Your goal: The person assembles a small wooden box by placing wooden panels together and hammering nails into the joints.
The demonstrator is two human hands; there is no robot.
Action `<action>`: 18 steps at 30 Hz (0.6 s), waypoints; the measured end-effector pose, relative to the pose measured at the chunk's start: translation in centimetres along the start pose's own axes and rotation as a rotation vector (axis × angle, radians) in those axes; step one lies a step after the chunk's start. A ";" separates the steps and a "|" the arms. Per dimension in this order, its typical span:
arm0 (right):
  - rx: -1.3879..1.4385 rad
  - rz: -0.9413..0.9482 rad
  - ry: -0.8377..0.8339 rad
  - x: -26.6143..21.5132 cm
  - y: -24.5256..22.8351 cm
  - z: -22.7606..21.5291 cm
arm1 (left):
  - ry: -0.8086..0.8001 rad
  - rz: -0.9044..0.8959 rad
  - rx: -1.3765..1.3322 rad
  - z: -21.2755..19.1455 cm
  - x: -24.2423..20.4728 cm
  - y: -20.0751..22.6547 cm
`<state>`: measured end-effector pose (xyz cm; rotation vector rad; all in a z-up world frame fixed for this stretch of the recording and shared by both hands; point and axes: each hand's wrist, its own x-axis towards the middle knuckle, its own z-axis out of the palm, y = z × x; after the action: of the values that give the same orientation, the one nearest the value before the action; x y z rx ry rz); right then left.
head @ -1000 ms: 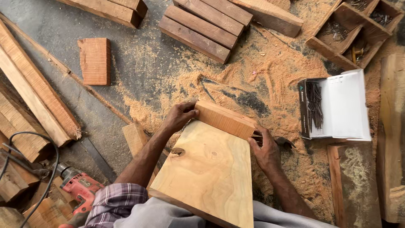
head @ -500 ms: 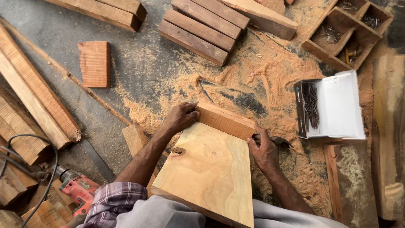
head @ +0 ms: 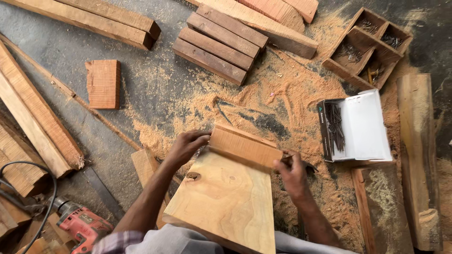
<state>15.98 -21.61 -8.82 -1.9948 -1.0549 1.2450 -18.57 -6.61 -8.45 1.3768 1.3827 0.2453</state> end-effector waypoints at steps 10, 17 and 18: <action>0.539 0.346 0.113 7.8 7.5 -5.2 | 0.335 0.591 -0.039 0.1 -14.1 2.9; -0.018 0.199 0.007 8.7 8.7 -6.0 | 0.231 0.941 -0.259 1.9 -10.7 3.7; -0.017 0.212 0.020 8.4 9.5 -5.8 | 0.238 0.929 -0.305 2.8 -8.1 2.6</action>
<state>26.51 -19.94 -17.77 -2.1730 -0.8644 1.3238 -17.32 -13.75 -3.15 1.6713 0.7426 1.2063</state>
